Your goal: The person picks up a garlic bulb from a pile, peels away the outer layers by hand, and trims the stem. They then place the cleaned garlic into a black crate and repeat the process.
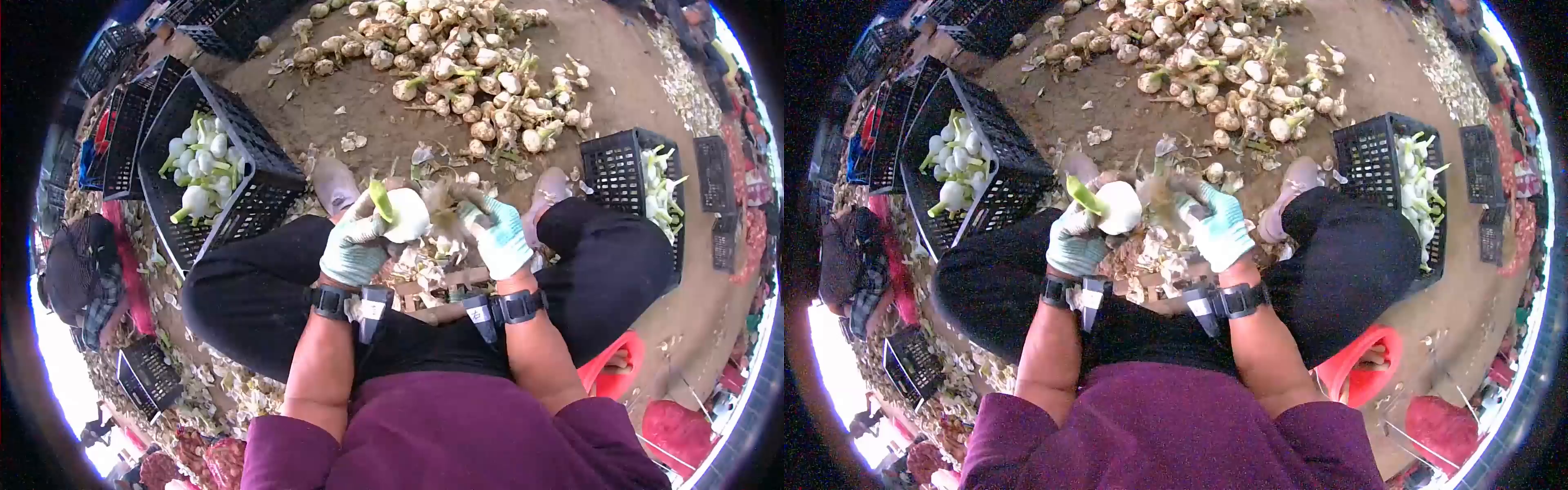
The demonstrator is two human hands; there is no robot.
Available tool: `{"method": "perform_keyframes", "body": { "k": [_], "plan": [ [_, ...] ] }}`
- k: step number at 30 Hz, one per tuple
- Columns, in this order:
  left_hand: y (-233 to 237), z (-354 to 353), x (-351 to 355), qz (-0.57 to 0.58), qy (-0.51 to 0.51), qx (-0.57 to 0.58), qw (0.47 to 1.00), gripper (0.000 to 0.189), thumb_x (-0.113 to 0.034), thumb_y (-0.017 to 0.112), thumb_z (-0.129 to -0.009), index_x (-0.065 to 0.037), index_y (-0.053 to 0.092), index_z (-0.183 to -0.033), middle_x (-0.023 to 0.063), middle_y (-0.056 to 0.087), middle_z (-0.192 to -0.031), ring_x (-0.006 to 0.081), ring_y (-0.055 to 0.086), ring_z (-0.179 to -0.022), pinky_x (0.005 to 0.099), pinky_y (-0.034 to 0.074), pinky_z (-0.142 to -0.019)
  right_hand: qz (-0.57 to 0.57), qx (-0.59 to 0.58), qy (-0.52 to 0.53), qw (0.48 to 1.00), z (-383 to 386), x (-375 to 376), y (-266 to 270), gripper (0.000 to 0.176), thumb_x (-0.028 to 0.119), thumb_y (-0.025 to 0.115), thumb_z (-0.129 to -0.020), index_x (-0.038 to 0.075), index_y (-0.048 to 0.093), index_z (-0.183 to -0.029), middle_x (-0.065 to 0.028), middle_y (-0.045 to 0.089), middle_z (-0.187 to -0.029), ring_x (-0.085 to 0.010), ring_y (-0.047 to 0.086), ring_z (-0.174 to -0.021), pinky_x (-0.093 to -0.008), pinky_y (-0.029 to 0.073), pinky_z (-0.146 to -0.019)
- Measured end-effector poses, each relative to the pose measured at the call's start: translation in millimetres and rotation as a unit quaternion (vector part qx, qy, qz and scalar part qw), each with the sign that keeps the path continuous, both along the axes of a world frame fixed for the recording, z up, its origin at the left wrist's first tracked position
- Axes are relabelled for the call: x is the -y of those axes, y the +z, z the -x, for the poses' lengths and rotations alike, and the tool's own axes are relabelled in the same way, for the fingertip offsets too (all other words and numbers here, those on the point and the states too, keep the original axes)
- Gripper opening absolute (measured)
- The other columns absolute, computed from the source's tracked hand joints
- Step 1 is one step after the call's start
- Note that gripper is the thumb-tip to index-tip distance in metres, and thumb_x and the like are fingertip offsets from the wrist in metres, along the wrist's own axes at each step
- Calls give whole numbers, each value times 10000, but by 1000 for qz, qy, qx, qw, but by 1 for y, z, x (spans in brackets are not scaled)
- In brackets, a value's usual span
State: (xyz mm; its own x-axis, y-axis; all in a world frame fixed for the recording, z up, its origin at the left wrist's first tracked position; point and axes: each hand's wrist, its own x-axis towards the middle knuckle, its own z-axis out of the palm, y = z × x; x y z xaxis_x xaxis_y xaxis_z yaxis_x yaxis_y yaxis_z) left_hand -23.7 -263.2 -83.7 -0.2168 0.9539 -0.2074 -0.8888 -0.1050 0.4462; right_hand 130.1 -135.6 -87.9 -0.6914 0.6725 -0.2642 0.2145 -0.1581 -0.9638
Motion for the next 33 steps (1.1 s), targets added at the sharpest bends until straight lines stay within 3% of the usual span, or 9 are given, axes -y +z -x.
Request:
{"method": "perform_keyframes", "body": {
  "k": [3,4,7,10,15,18,25,29,33],
  "plan": [
    [2,-1,-3,1,-26,-39,999,626,-139,645,-707,43,333,-1218,146,526,-1038,204,585,-838,228,500,-561,-34,-135,27,990,1,6,13,300,67,536,-771,31,546,-1069,-72,621,-899,-155,573,-793,-273,453,-688],
    [3,-3,-6,-2,-44,-33,999,630,-144,645,-709,40,329,-1222,146,519,-1053,209,578,-864,239,502,-577,-166,-45,98,980,2,4,27,308,90,557,-759,26,542,-1059,-96,619,-888,-186,577,-769,-288,450,-698],
    [-4,7,-5,-28,-116,-55,991,626,-169,644,-720,31,327,-1222,138,499,-1096,230,545,-942,290,497,-692,-73,0,27,997,4,12,21,256,78,630,-701,-24,579,-930,-54,614,-805,-92,545,-724,-227,434,-645],
    [-8,-2,-11,-9,10,-44,999,591,-253,629,-749,32,351,-1186,134,501,-1083,243,528,-957,354,432,-839,-150,34,13,988,7,18,33,235,82,638,-689,-21,581,-892,-87,614,-782,-118,553,-687,-248,437,-624],
    [-21,-12,-20,107,63,-67,990,447,-336,568,-795,-12,457,-1083,110,555,-937,221,566,-800,324,469,-673,-207,13,40,977,12,22,14,265,97,639,-676,-22,576,-904,-170,602,-805,-255,578,-700,-299,452,-649],
    [-12,-9,-16,156,72,54,984,412,-472,501,-791,-98,519,-964,115,598,-854,243,587,-730,382,473,-641,-136,204,32,969,11,10,4,316,84,617,-672,-3,573,-973,-185,599,-896,-283,587,-808,-328,458,-715],
    [-22,-6,-15,205,120,39,971,479,-497,502,-778,-36,532,-902,109,600,-804,240,594,-698,368,485,-624,-223,34,63,972,10,15,-4,326,77,598,-717,43,550,-1038,-155,562,-959,-287,539,-860,-331,434,-779],
    [-28,-12,-21,184,127,-58,973,452,-477,506,-789,-37,529,-891,108,589,-819,202,589,-653,310,486,-558,-103,97,72,987,19,16,30,332,141,625,-723,-8,558,-1012,-172,596,-919,-256,577,-834,-314,436,-750],
    [-29,-13,-17,170,76,-142,972,357,-352,523,-825,5,541,-831,140,538,-985,170,548,-715,274,483,-613,-298,61,52,951,25,17,7,530,195,671,-690,-31,462,-1122,-198,555,-1004,-275,537,-947,-308,421,-804]
  ]
}}
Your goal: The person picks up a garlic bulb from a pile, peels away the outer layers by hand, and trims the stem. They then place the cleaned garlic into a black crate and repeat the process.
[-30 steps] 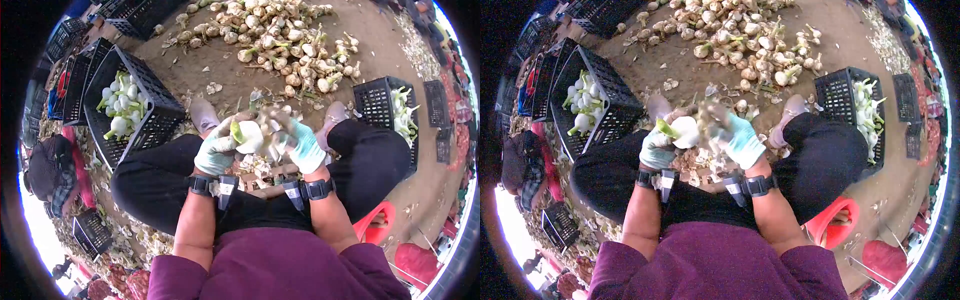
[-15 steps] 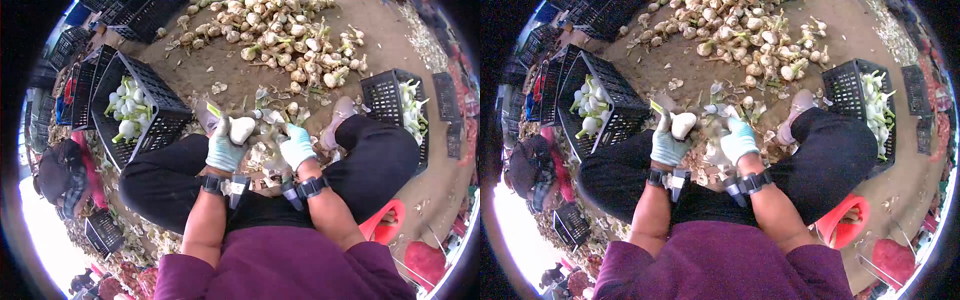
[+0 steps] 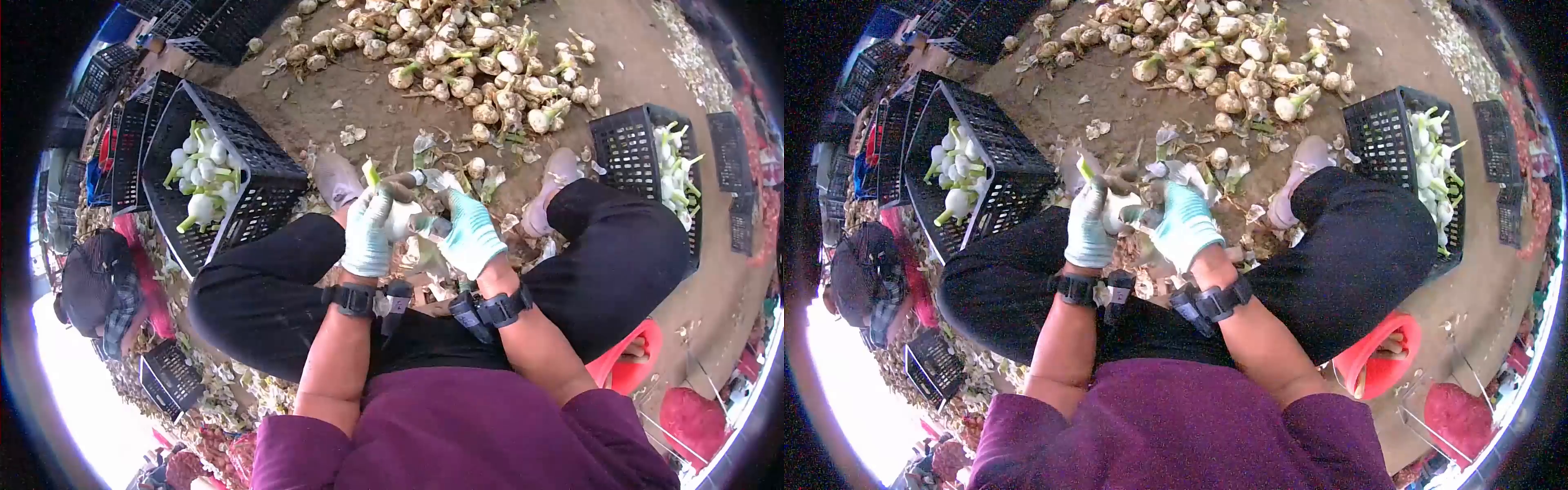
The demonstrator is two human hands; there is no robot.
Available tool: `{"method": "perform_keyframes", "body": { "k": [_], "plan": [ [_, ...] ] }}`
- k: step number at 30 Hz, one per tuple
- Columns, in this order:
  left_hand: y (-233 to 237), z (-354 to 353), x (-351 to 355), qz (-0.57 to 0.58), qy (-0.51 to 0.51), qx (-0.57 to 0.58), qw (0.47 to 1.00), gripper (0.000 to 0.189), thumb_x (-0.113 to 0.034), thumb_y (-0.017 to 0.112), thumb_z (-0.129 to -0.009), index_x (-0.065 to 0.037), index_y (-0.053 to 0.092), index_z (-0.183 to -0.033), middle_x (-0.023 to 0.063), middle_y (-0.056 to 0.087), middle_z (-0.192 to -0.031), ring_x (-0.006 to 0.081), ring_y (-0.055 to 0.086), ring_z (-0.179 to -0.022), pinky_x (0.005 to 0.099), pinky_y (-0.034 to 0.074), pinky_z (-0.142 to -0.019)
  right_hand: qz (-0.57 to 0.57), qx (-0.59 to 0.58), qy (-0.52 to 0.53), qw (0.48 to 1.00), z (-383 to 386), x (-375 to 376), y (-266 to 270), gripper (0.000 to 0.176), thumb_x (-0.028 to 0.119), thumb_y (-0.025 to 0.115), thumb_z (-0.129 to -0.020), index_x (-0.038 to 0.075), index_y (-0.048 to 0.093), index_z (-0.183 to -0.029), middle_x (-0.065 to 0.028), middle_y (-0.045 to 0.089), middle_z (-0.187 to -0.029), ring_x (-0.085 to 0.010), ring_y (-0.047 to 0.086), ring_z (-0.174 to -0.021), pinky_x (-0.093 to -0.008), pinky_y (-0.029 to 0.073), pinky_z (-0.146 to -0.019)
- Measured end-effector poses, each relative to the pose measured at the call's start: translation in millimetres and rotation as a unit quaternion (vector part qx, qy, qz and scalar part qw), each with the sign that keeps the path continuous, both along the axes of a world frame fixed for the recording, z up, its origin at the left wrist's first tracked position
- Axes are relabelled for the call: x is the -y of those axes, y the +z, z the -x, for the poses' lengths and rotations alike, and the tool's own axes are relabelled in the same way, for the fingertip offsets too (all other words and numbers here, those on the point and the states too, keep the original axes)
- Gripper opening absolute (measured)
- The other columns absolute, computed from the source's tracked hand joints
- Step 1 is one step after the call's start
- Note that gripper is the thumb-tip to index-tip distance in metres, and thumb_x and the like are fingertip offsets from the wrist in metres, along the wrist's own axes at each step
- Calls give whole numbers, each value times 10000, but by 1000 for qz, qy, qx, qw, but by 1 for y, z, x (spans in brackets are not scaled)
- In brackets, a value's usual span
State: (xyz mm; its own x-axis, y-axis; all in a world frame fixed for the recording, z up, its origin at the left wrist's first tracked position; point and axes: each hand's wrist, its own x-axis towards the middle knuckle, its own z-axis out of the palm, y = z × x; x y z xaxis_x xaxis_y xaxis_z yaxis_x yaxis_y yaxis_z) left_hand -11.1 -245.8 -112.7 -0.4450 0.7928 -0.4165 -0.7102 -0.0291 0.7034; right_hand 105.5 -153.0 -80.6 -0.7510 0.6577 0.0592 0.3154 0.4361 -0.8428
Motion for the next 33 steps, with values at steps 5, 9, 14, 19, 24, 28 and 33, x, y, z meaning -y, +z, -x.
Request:
{"method": "perform_keyframes", "body": {
  "k": [5,9,14,19,24,28,33],
  "plan": [
    [-2,10,2,-112,8,118,987,460,-476,498,-795,-17,524,-785,160,557,-959,223,567,-710,292,481,-587,220,64,34,973,-11,-4,-5,541,34,597,-652,-26,426,-1162,-191,473,-1166,-295,489,-1017,-317,385,-859],
    [25,15,1,-182,79,216,956,442,-484,502,-787,-42,516,-794,118,549,-959,262,563,-786,374,467,-662,221,35,8,975,-14,-2,-3,571,24,591,-665,-5,404,-1204,-163,457,-1202,-237,466,-1071,-293,379,-875],
    [25,40,1,-365,117,249,889,442,-461,474,-804,-25,546,-808,125,498,-1008,308,479,-962,442,424,-791,385,86,25,919,-17,1,-24,326,31,561,-753,4,525,-1075,-97,590,-916,-163,550,-838,-279,449,-723],
    [52,80,17,-294,132,111,940,442,-449,484,-806,-26,609,-783,139,501,-1115,336,453,-1025,447,417,-833,70,64,102,990,-13,3,-20,305,128,646,-693,29,576,-973,-149,595,-874,-311,561,-849,-345,453,-725],
    [79,53,-7,-76,27,-92,993,609,-546,474,-767,3,517,-1028,200,467,-1127,346,488,-986,486,408,-825,143,-103,10,984,-11,-11,11,296,115,655,-688,-10,580,-946,-122,614,-878,-232,588,-815,-303,456,-727],
    [57,42,-18,-52,-43,-229,971,588,-519,468,-786,52,554,-896,221,467,-1118,335,507,-951,443,425,-806,135,-151,-6,979,-10,-9,25,395,299,731,-616,19,593,-859,-124,580,-736,-238,573,-669,-314,453,-605],
    [73,17,-31,-8,-90,-389,917,412,-379,564,-779,33,579,-783,176,534,-1046,211,527,-888,308,417,-766,238,-51,-25,970,-3,-8,23,335,237,717,-651,-18,580,-819,-150,578,-692,-208,553,-610,-299,442,-571]
  ]
}}
